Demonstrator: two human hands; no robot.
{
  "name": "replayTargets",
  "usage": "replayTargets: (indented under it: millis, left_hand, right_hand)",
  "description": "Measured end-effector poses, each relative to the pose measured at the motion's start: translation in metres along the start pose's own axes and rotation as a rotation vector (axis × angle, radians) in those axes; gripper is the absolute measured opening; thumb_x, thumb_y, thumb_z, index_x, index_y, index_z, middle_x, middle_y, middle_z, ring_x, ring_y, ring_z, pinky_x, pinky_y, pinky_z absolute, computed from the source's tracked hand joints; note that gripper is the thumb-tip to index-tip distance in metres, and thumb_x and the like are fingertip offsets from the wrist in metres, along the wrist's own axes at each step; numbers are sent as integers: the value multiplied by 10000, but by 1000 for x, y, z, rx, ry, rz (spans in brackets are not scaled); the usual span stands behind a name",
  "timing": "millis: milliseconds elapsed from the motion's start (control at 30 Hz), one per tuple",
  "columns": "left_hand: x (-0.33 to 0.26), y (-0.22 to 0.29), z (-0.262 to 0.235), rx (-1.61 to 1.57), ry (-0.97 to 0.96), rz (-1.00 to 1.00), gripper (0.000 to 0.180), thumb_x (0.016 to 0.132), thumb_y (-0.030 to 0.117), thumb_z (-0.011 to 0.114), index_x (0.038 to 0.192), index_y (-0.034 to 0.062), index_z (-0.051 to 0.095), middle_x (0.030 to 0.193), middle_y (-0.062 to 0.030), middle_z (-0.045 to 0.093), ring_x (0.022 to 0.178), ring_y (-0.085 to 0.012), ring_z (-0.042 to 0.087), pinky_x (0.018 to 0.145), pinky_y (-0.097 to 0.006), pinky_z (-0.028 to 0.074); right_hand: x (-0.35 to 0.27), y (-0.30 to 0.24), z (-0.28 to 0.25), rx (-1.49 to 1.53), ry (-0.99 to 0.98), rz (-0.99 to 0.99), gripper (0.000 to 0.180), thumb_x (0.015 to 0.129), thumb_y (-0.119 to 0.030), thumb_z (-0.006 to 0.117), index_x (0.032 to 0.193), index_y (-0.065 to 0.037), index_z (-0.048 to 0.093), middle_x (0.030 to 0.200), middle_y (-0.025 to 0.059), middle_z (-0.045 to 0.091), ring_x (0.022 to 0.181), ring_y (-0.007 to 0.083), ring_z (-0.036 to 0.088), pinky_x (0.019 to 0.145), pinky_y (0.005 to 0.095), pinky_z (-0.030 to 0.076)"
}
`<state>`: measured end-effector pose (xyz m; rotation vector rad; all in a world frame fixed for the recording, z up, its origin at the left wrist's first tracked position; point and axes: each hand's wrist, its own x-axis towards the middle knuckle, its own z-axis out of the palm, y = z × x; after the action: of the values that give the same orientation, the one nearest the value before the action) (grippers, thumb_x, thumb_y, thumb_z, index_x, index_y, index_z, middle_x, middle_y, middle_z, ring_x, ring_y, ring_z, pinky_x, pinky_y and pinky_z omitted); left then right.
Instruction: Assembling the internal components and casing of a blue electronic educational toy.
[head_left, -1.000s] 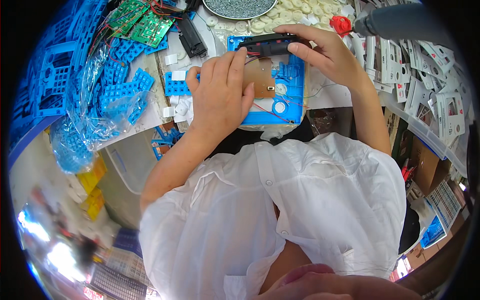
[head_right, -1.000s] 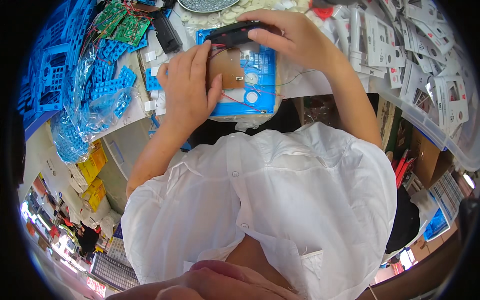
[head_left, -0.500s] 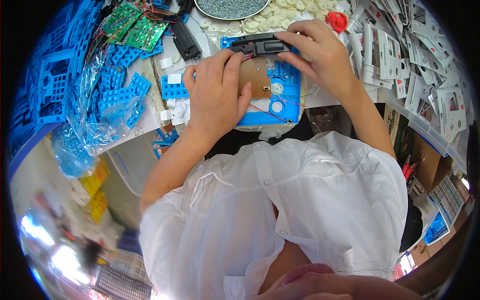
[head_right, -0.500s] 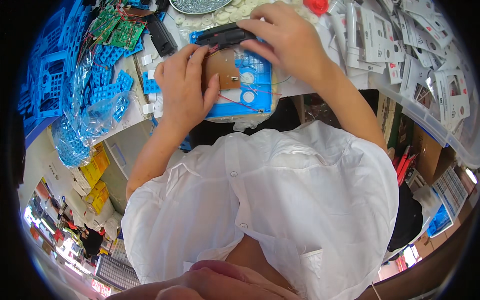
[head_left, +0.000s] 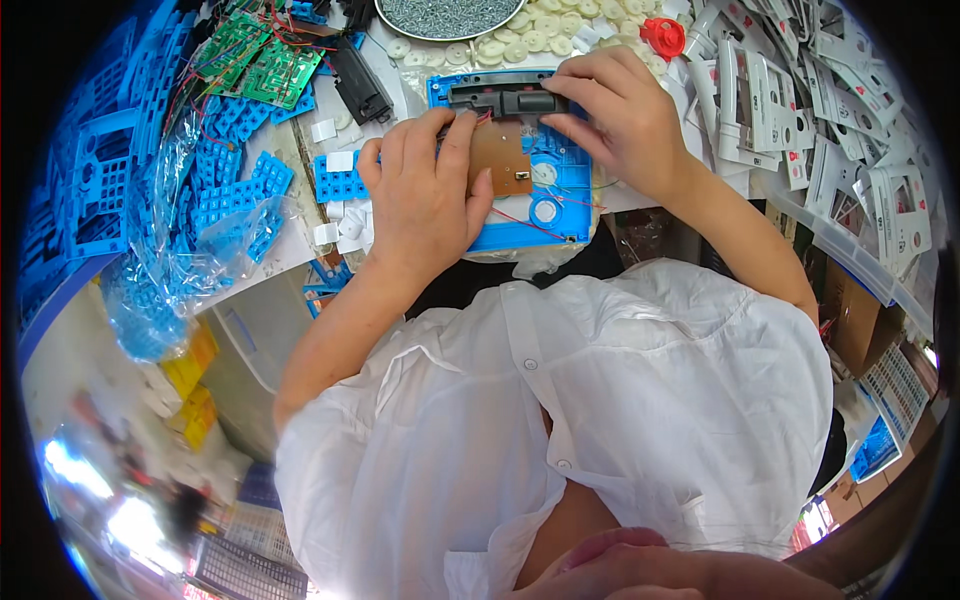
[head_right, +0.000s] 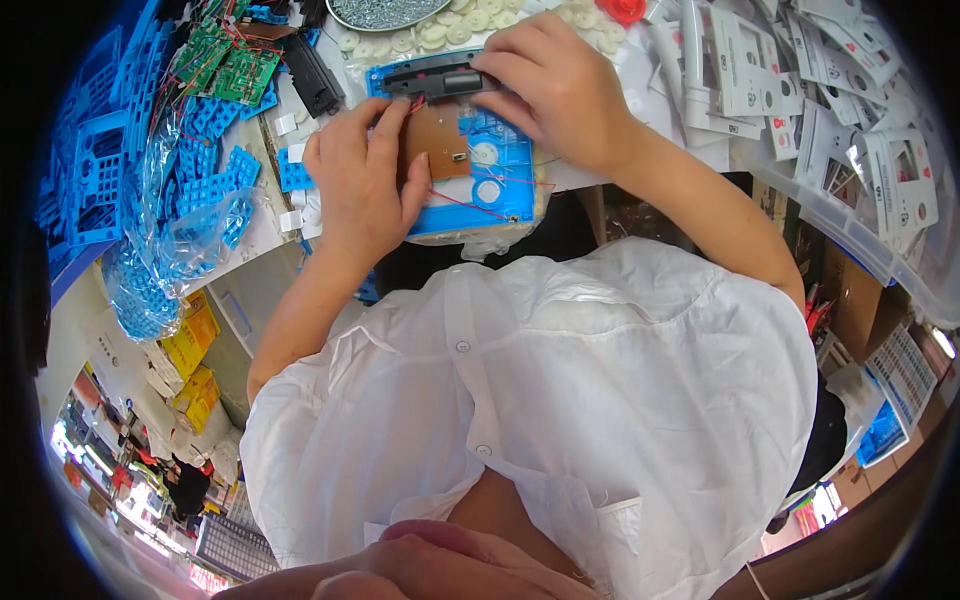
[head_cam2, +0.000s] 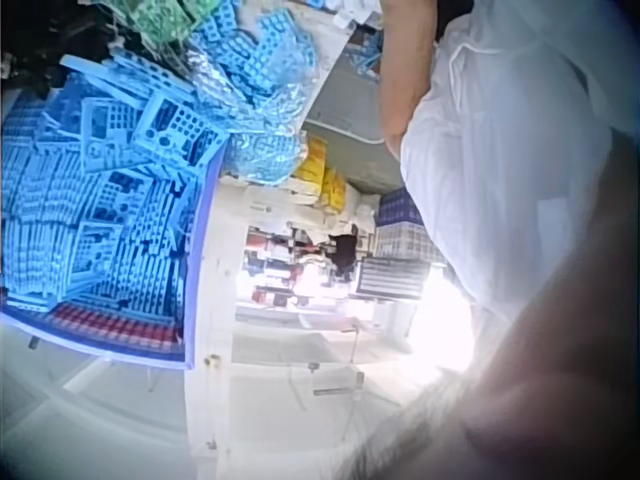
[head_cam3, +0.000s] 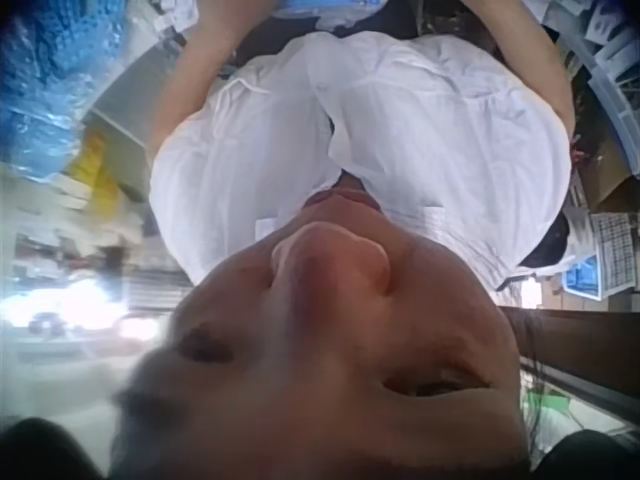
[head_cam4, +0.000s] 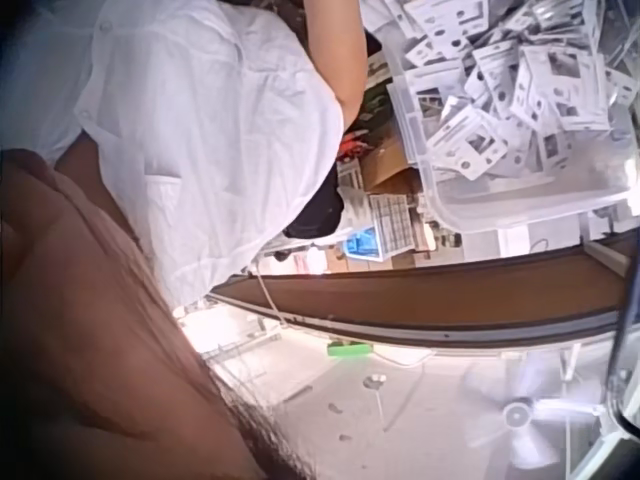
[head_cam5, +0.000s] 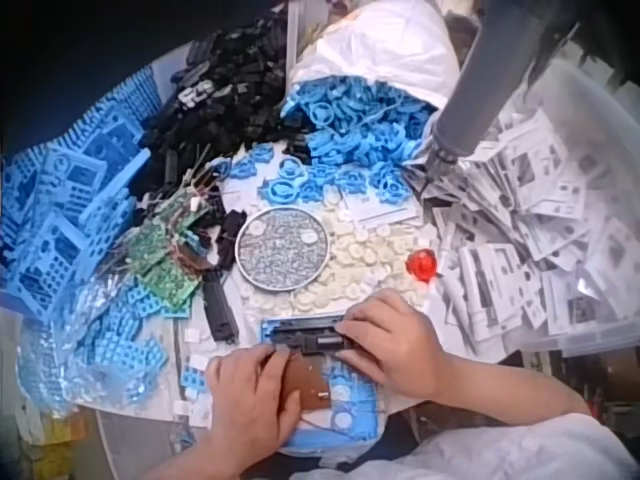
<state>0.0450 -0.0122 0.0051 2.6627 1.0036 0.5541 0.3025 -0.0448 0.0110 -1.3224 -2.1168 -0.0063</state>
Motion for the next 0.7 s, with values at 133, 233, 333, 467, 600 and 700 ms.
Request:
replayTargets:
  millis: [133,233,333,467,600,700]
  left_hand:
    - [2,1,1,-2,11,10,598,850,256,714,1402,82,565,1301,-110,570,1165,-313,517,1016,-482,304]
    - [4,2,-3,-23,-6,-22,627,848,268,709,1424,72,553,1299,-113,570,1155,-312,520,1021,-492,303]
    - [7,2,-3,32,-87,-41,671,836,276,707,1449,61,535,1316,-110,566,1226,-306,513,1086,-532,268]
    - [20,-1,-12,88,-82,77,666,820,289,711,1426,63,554,1364,-105,552,1338,-295,475,1154,-595,189]
    - [29,-6,-29,85,-129,113,590,813,302,731,1343,66,622,1331,-107,591,1295,-302,525,1145,-588,237]
    - [59,-34,-37,-174,-36,204,434,804,308,767,1170,84,702,1188,-71,659,1179,-268,580,1072,-528,322]
  right_hand:
    - [8,4,-7,-27,-84,-10,356,720,-119,861,1034,-35,716,997,90,678,907,281,637,766,399,539]
    - [27,7,-20,26,-262,69,331,731,-137,849,1011,-28,711,966,86,657,889,282,627,748,405,527]
    - [33,-3,-21,-92,-366,35,311,737,-150,841,983,-20,701,948,87,638,914,292,619,762,410,523]
    - [20,-3,-20,-16,-336,127,331,737,-156,840,1005,-12,711,1018,90,660,1006,286,611,829,398,520]
    - [27,-32,-51,43,-225,131,330,762,-150,820,1054,-28,728,980,98,698,876,319,639,789,347,553]
    - [24,-53,-122,314,221,269,213,837,-115,805,982,11,713,817,147,708,724,274,676,745,351,573]
